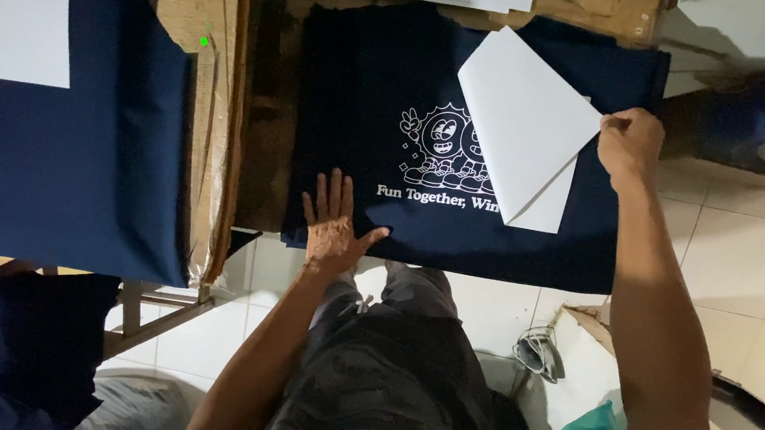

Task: A person uses a heat press machine to apply a design to a t-shirt and then peels off the transfer paper.

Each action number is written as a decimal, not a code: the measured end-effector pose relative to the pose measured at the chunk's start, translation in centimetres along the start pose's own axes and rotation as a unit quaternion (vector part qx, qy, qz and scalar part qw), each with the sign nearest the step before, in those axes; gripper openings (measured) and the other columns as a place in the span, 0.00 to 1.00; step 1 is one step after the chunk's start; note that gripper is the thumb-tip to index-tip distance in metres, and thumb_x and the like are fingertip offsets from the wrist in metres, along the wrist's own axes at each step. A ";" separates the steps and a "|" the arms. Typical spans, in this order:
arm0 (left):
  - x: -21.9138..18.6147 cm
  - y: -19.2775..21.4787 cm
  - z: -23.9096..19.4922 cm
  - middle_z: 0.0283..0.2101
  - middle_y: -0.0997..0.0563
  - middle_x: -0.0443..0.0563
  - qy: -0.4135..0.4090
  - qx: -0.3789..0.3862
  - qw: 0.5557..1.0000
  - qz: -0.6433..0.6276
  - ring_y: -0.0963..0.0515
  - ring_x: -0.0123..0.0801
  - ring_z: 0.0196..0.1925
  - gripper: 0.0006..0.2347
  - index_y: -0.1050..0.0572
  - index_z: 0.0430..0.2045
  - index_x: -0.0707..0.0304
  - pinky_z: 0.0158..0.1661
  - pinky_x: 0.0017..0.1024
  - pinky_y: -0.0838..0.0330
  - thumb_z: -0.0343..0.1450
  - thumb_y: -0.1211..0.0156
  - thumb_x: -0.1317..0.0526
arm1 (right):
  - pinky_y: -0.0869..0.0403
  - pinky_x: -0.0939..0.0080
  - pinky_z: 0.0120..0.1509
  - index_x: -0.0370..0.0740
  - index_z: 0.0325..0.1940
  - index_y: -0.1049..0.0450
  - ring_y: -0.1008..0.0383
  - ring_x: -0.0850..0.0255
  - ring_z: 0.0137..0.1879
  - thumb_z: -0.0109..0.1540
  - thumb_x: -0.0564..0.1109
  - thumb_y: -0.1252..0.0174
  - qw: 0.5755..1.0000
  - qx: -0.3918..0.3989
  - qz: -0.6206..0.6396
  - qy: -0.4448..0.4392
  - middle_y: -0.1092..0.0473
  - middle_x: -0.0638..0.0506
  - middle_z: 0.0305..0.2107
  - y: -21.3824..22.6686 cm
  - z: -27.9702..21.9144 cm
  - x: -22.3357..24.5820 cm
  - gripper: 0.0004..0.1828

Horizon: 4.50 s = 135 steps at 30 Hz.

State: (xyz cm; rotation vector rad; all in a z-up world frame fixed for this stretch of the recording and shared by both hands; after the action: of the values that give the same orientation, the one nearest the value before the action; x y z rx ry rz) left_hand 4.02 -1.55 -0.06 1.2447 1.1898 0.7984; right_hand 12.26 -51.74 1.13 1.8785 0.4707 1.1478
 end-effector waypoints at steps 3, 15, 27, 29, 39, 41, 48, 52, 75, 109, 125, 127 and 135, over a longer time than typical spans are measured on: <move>0.0 0.1 0.1 0.80 0.53 0.60 -0.001 -0.009 1.000 0.005 0.57 0.56 0.81 0.53 0.48 0.74 0.64 0.72 0.64 0.63 0.63 0.58 0.20 | 0.23 0.47 0.44 0.34 0.46 0.18 0.22 0.42 0.45 0.70 0.46 0.46 1.000 -0.007 0.004 0.021 0.23 0.36 0.35 0.5 0.5 -0.8 0.15; -0.2 0.2 0.5 0.79 0.75 0.55 0.045 0.188 0.978 0.076 0.76 0.50 0.80 0.52 0.71 0.76 0.60 0.73 0.56 0.79 0.66 0.65 0.21 | 0.25 0.57 0.38 0.39 0.45 0.18 0.22 0.56 0.40 0.70 0.40 0.46 0.994 -0.002 0.023 -0.105 0.22 0.46 0.38 3.7 -0.6 -1.7 0.10; 0.0 -0.2 0.2 0.80 0.73 0.56 0.027 0.147 0.988 0.027 0.77 0.50 0.80 0.52 0.69 0.76 0.62 0.72 0.58 0.80 0.67 0.64 0.22 | 0.21 0.56 0.47 0.41 0.47 0.20 0.21 0.54 0.46 0.69 0.39 0.44 0.988 -0.033 0.056 -0.143 0.22 0.46 0.40 5.5 -0.9 -3.2 0.07; 0.1 -0.3 0.2 0.80 0.72 0.59 0.019 0.130 0.991 0.040 0.75 0.52 0.81 0.53 0.69 0.76 0.63 0.73 0.59 0.78 0.66 0.65 0.21 | 0.22 0.52 0.52 0.42 0.50 0.21 0.21 0.53 0.49 0.70 0.40 0.42 0.988 -0.024 0.030 -0.147 0.23 0.45 0.45 5.8 -0.8 -3.5 0.07; -0.1 -0.1 0.2 0.80 0.74 0.57 0.031 0.153 0.986 0.058 0.76 0.51 0.80 0.52 0.70 0.75 0.62 0.73 0.58 0.78 0.66 0.65 0.21 | 0.21 0.50 0.46 0.38 0.50 0.19 0.20 0.49 0.47 0.70 0.40 0.47 0.989 -0.032 0.010 -0.142 0.22 0.42 0.44 7.0 -0.2 -5.9 0.11; -0.2 0.1 0.2 0.80 0.71 0.58 0.020 0.129 0.991 0.028 0.75 0.52 0.80 0.52 0.67 0.76 0.63 0.73 0.59 0.77 0.67 0.63 0.22 | 0.26 0.57 0.38 0.41 0.42 0.20 0.23 0.59 0.40 0.68 0.39 0.46 0.990 -0.056 0.023 -0.127 0.23 0.47 0.35 6.4 0.6 -8.3 0.08; -0.5 0.6 0.2 0.79 0.73 0.58 0.036 0.167 0.985 0.040 0.77 0.50 0.80 0.52 0.67 0.76 0.64 0.72 0.57 0.81 0.67 0.56 0.24 | 0.21 0.51 0.51 0.38 0.51 0.20 0.20 0.49 0.49 0.69 0.38 0.45 0.987 -0.052 0.045 -0.147 0.22 0.40 0.43 7.0 0.6 -8.8 0.10; -0.4 0.1 0.4 0.80 0.70 0.59 0.022 0.130 0.990 0.046 0.73 0.53 0.81 0.52 0.66 0.76 0.65 0.72 0.60 0.76 0.66 0.63 0.22 | 0.24 0.55 0.43 0.42 0.41 0.20 0.22 0.57 0.43 0.63 0.35 0.48 0.989 -0.061 0.036 -0.127 0.23 0.48 0.36 6.8 2.1 -12.2 0.11; -0.4 -0.2 0.5 0.79 0.71 0.61 0.038 0.149 0.986 0.059 0.75 0.53 0.80 0.54 0.64 0.76 0.65 0.72 0.59 0.80 0.64 0.67 0.20 | 0.24 0.51 0.37 0.39 0.43 0.17 0.21 0.54 0.43 0.66 0.36 0.46 0.993 -0.072 0.021 -0.090 0.21 0.45 0.37 8.8 5.9 -17.7 0.11; -1.0 0.3 0.5 0.80 0.67 0.62 0.032 0.130 0.990 0.039 0.72 0.54 0.81 0.53 0.62 0.76 0.67 0.72 0.61 0.76 0.65 0.62 0.22 | 0.24 0.69 0.56 0.49 0.50 0.27 0.25 0.68 0.49 0.71 0.44 0.42 0.958 -0.048 0.281 -0.021 0.27 0.58 0.43 14.6 -1.6 0.9 0.04; -3.7 8.2 -3.4 0.44 0.14 0.52 -0.067 -0.034 0.985 -0.156 0.16 0.50 0.45 0.15 0.17 0.46 0.53 0.49 0.43 0.25 0.67 0.29 0.54 | 0.23 0.54 0.44 0.43 0.42 0.20 0.18 0.47 0.43 0.62 0.37 0.34 0.910 -0.015 0.350 0.223 0.20 0.49 0.40 1.2 -22.2 12.1 0.05; -9.9 8.7 -2.8 0.44 0.14 0.49 -0.126 -0.044 0.970 -0.205 0.16 0.48 0.44 0.14 0.18 0.46 0.50 0.46 0.39 0.24 0.67 0.29 0.53 | 0.25 0.50 0.42 0.43 0.42 0.21 0.23 0.45 0.40 0.64 0.36 0.35 0.946 -0.099 0.244 0.190 0.23 0.49 0.36 2.1 -19.6 6.4 0.05; -29.1 -6.0 4.4 0.32 0.22 0.36 -0.267 -0.123 0.930 -0.220 0.20 0.35 0.31 0.12 0.21 0.32 0.48 0.28 0.28 0.30 0.69 0.39 0.44 | 0.24 0.52 0.47 0.37 0.48 0.23 0.24 0.45 0.43 0.66 0.25 0.48 0.941 -0.262 0.189 0.102 0.27 0.45 0.37 -1.0 -15.4 -2.4 0.14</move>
State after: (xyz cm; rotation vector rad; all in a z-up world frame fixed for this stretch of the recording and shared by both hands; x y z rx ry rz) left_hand 0.20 -31.34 0.40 0.8589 0.8382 0.2354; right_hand -1.98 -45.52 2.24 1.4157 -0.1000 1.5517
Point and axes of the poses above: each hand's wrist, its own z-axis towards the middle knuckle, its own y-axis out of the back of the hand, x = y × z, the point moved 4 cm from there along z, towards the middle knuckle
